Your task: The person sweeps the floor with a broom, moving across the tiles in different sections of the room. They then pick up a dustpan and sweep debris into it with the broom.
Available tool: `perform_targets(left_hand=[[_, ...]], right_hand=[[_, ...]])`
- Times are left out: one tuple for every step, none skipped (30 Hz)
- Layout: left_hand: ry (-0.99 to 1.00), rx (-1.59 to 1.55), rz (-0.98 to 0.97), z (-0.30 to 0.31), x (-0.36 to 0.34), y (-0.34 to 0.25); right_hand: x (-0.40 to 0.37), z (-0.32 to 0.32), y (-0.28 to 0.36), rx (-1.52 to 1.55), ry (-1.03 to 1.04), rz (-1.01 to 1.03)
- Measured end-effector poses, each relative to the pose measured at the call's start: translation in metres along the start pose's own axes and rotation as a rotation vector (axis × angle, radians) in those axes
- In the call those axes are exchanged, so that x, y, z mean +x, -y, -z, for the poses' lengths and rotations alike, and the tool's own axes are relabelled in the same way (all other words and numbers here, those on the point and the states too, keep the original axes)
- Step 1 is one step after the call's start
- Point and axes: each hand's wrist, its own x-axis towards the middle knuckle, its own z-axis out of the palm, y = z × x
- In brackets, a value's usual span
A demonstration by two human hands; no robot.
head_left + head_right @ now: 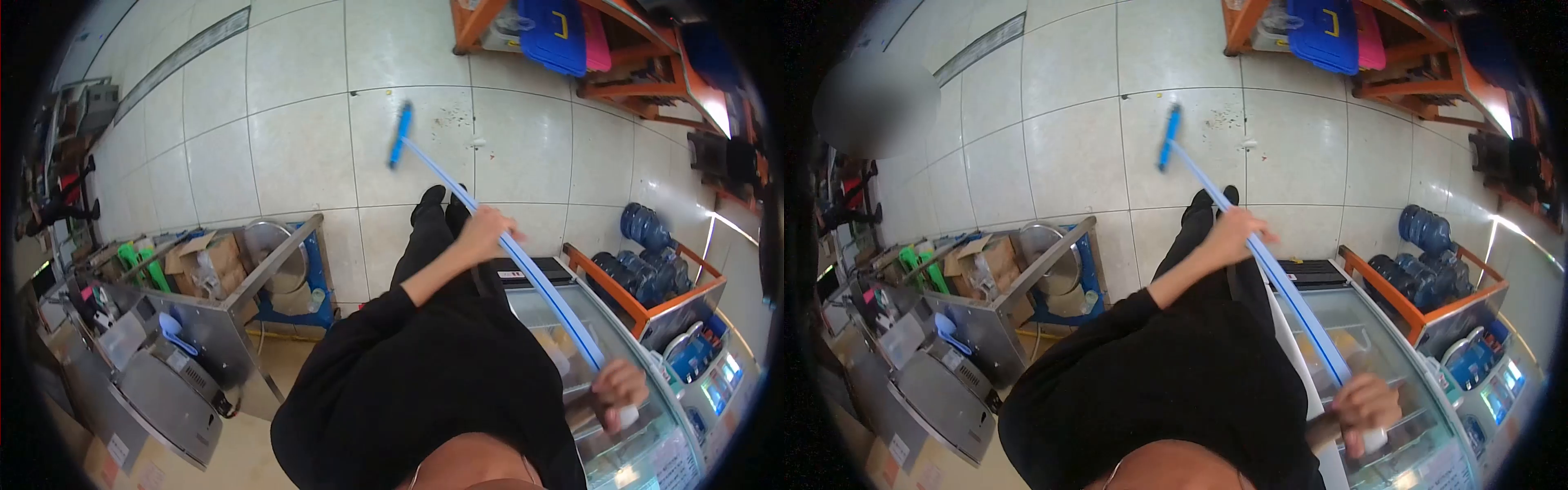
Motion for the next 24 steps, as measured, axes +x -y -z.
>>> perform_targets(left_hand=[[-0.074, 0.076, 0.031, 0.012, 0.003, 0.014], [-0.112, 0.095, 0.048, 0.022, 0.009, 0.047], [-0.178, 0.23, 0.061, 0.042, 0.016, 0.069], [-0.329, 0.196, -0.013, 0.05, 0.021, 0.115], [-0.305, 0.317, 0.089, 0.066, 0.026, 0.151], [-0.312, 0.468, 0.107, 0.08, 0.029, 0.191], [-0.321, 0.617, 0.12, 0.091, 0.031, 0.221], [-0.318, 0.623, 0.101, 0.097, 0.028, 0.24], [-0.318, 0.721, 0.038, 0.101, 0.029, 0.254], [-0.313, 0.814, -0.024, 0.101, 0.036, 0.261], [-0.299, 0.807, -0.037, 0.094, 0.049, 0.256], [-0.173, 0.62, -0.038, 0.084, 0.061, 0.248], [-0.047, 0.433, -0.028, 0.069, 0.066, 0.236], [0.0, 0.288, -0.082, 0.045, 0.072, 0.228], [0.041, 0.146, -0.14, 0.017, 0.08, 0.217], [0.14, 0.116, -0.114, -0.005, 0.087, 0.192], [0.239, 0.086, -0.092, -0.023, 0.096, 0.159], [0.287, 0.06, -0.069, -0.042, 0.105, 0.132], [0.338, 0.035, -0.046, -0.058, 0.112, 0.105], [0.313, 0.048, -0.096, -0.07, 0.118, 0.08], [0.287, 0.059, -0.147, -0.079, 0.125, 0.056], [0.296, 0.055, -0.154, -0.088, 0.131, 0.038], [0.305, 0.049, -0.158, -0.098, 0.135, 0.02], [0.315, 0.043, -0.16, -0.107, 0.137, 0.005]], right_hand=[[-0.019, 0.009, -0.01, -0.068, -0.103, -0.174], [-0.034, 0.017, -0.021, -0.127, -0.207, -0.344], [-0.006, 0.005, -0.065, -0.346, -0.211, -0.299], [-0.016, 0.006, -0.098, -0.5, -0.337, -0.485], [-0.024, 0.018, -0.144, -0.51, -0.233, -0.576], [0.001, 0.01, -0.171, -0.343, -0.146, -0.65], [0.003, 0.009, -0.211, -0.434, -0.019, -0.506], [-0.002, 0.0, -0.243, -0.341, -0.066, -0.412], [-0.001, -0.005, -0.256, -0.257, -0.04, -0.478], [0.007, -0.009, -0.255, -0.268, -0.038, -0.481], [0.008, -0.003, -0.247, -0.328, -0.114, -0.44], [0.008, 0.001, -0.233, -0.384, -0.193, -0.406], [0.007, 0.008, -0.209, -0.438, -0.198, -0.459], [0.015, 0.015, -0.179, -0.491, -0.192, -0.505], [0.022, 0.019, -0.152, -0.552, -0.211, -0.499], [0.027, 0.021, -0.125, -0.614, -0.229, -0.492], [0.031, 0.027, -0.104, -0.525, -0.265, -0.458], [0.035, 0.032, -0.085, -0.437, -0.301, -0.423], [0.036, 0.035, -0.071, -0.448, -0.311, -0.356], [0.036, 0.039, -0.059, -0.46, -0.32, -0.288], [0.04, 0.042, -0.044, -0.467, -0.325, -0.283], [0.042, 0.045, -0.029, -0.45, -0.333, -0.249], [0.041, 0.048, -0.014, -0.434, -0.345, -0.219], [0.033, 0.057, 0.004, -0.442, -0.358, -0.223]])
